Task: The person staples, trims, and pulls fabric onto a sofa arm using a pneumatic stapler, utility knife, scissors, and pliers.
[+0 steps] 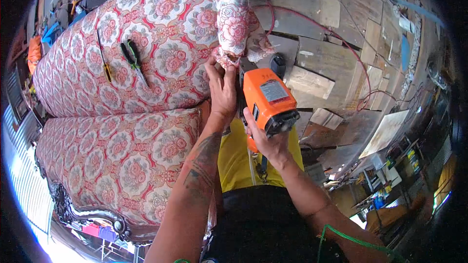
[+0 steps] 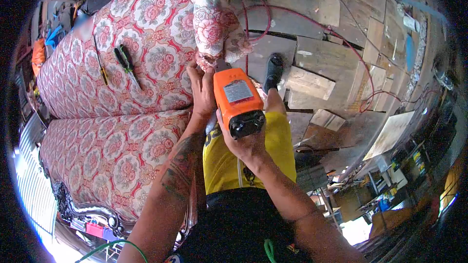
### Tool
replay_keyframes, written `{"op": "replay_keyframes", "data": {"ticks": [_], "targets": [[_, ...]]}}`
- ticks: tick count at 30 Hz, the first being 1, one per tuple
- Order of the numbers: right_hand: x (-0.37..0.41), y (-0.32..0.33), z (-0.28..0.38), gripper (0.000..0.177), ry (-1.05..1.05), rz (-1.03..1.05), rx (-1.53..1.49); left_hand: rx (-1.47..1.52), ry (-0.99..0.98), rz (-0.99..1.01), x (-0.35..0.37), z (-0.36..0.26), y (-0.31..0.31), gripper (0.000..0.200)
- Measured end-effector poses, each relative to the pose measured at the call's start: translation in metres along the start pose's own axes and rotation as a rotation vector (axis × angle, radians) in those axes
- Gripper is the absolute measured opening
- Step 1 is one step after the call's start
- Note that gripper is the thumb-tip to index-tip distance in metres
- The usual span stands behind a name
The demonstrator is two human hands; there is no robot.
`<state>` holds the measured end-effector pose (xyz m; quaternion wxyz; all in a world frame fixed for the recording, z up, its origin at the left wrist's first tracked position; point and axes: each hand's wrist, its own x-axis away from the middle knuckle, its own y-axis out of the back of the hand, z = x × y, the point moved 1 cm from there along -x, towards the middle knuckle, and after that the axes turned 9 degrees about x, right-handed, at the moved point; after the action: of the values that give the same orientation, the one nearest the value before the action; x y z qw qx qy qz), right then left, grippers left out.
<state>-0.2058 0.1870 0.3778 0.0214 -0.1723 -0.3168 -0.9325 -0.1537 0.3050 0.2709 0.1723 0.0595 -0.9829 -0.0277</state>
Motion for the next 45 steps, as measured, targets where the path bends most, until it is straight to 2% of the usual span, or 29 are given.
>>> {"op": "replay_keyframes", "data": {"ticks": [1, 4, 5, 6, 7, 8, 10, 11, 12, 13, 14, 15, 18, 20, 22, 23, 24, 25, 26, 28, 29, 31, 32, 34, 39, 41, 42, 44, 45], "targets": [[0.002, 0.003, 0.001, 0.016, 0.009, 0.010, 0.012, 0.214, 0.121, -0.093, 0.001, -0.002, -0.004, 0.044], [0.002, 0.008, -0.006, 0.017, 0.001, 0.012, 0.011, 0.020, 0.092, 0.027, -0.004, -0.005, 0.005, 0.038], [0.006, 0.010, -0.016, 0.016, -0.010, 0.101, -0.051, 0.046, 0.192, 0.019, -0.004, -0.007, 0.005, 0.033], [0.007, 0.012, -0.024, 0.015, -0.016, 0.188, -0.115, 0.037, 0.194, 0.028, -0.003, -0.010, 0.003, 0.033], [0.008, 0.016, -0.031, 0.015, -0.022, 0.184, -0.124, 0.042, 0.192, 0.005, -0.002, -0.012, 0.002, 0.032], [0.007, 0.020, -0.040, 0.016, -0.177, 0.281, -0.234, 0.047, 0.187, -0.021, -0.002, -0.011, 0.000, 0.031], [0.007, 0.028, -0.059, 0.039, -0.486, 0.485, -0.458, 0.037, 0.173, -0.014, -0.002, -0.006, -0.001, 0.031], [0.014, 0.019, -0.086, 0.035, -0.199, 0.427, -0.350, 0.043, 0.114, -0.050, -0.001, -0.011, -0.006, 0.031], [0.007, 0.019, -0.088, 0.035, -0.197, 0.429, -0.369, 0.047, 0.054, -0.085, 0.000, -0.015, -0.008, 0.032], [-0.006, 0.025, -0.086, 0.033, -0.228, 0.400, -0.457, 0.127, 0.163, -0.089, 0.003, -0.011, -0.005, 0.033], [-0.018, 0.031, -0.084, 0.030, -0.260, 0.371, -0.547, 0.105, 0.158, -0.088, 0.007, -0.009, -0.003, 0.033], [-0.029, 0.037, -0.081, 0.024, -0.456, 0.389, -0.737, 0.028, 0.120, -0.102, 0.009, -0.013, -0.004, 0.033], [-0.047, 0.040, -0.101, 0.020, -0.450, 0.437, -0.987, -0.149, -0.013, -0.136, 0.009, -0.012, -0.011, 0.034], [-0.055, 0.038, -0.122, 0.015, -0.401, 0.484, -1.053, -0.492, -0.274, -0.010, 0.011, 0.000, -0.001, 0.036], [-0.060, 0.035, -0.140, 0.014, -0.351, 0.538, -1.126, -0.550, -0.243, -0.035, 0.015, 0.002, 0.003, 0.039], [-0.062, 0.034, -0.146, 0.015, -0.330, 0.539, -1.095, -0.723, -0.264, 0.047, 0.018, 0.010, 0.014, 0.036], [-0.064, 0.035, -0.151, 0.015, -0.320, 0.540, -1.121, -0.893, -0.284, 0.130, 0.018, 0.010, 0.018, 0.050], [-0.067, 0.037, -0.156, 0.019, -0.293, 0.587, -1.125, -0.932, -0.249, 0.140, 0.019, 0.010, 0.020, 0.048], [-0.069, 0.038, -0.160, 0.023, -0.268, 0.633, -1.129, -0.955, -0.257, 0.145, 0.020, 0.011, 0.021, 0.048], [-0.071, 0.036, -0.165, 0.029, -0.249, 0.632, -1.175, -0.799, -0.096, 0.086, 0.015, 0.003, 0.014, 0.047], [-0.071, 0.034, -0.168, 0.031, -0.222, 0.653, -1.238, -0.738, -0.272, -0.047, 0.014, 0.005, 0.001, 0.046], [-0.073, 0.023, -0.174, 0.038, -0.161, 0.701, -1.363, -0.796, -0.296, -0.045, 0.015, 0.006, 0.002, 0.046], [-0.073, 0.014, -0.177, 0.038, -0.153, 0.701, -1.382, -0.833, -0.311, -0.046, 0.016, 0.006, 0.004, 0.046], [-0.076, 0.001, -0.178, 0.023, -0.138, 0.749, -1.480, -0.836, -0.332, -0.030, 0.013, 0.002, 0.000, 0.046], [-0.080, -0.011, -0.173, 0.017, -0.168, 0.828, -1.455, -0.924, -0.381, -0.020, 0.011, 0.005, 0.003, 0.047], [-0.081, -0.014, -0.173, 0.017, -0.196, 0.867, -1.470, -0.730, -0.253, -0.025, 0.010, 0.000, -0.002, 0.047], [-0.081, -0.015, -0.172, 0.017, -0.226, 0.907, -1.479, -0.734, -0.252, -0.027, 0.011, 0.002, 0.001, 0.047], [-0.078, -0.022, -0.173, 0.019, -0.211, 0.870, -1.517, -0.989, -0.403, -0.021, 0.014, 0.008, 0.007, 0.046], [-0.077, -0.023, -0.173, 0.021, -0.196, 0.829, -1.553, -0.988, -0.402, -0.022, 0.016, 0.010, 0.010, 0.046]]}}
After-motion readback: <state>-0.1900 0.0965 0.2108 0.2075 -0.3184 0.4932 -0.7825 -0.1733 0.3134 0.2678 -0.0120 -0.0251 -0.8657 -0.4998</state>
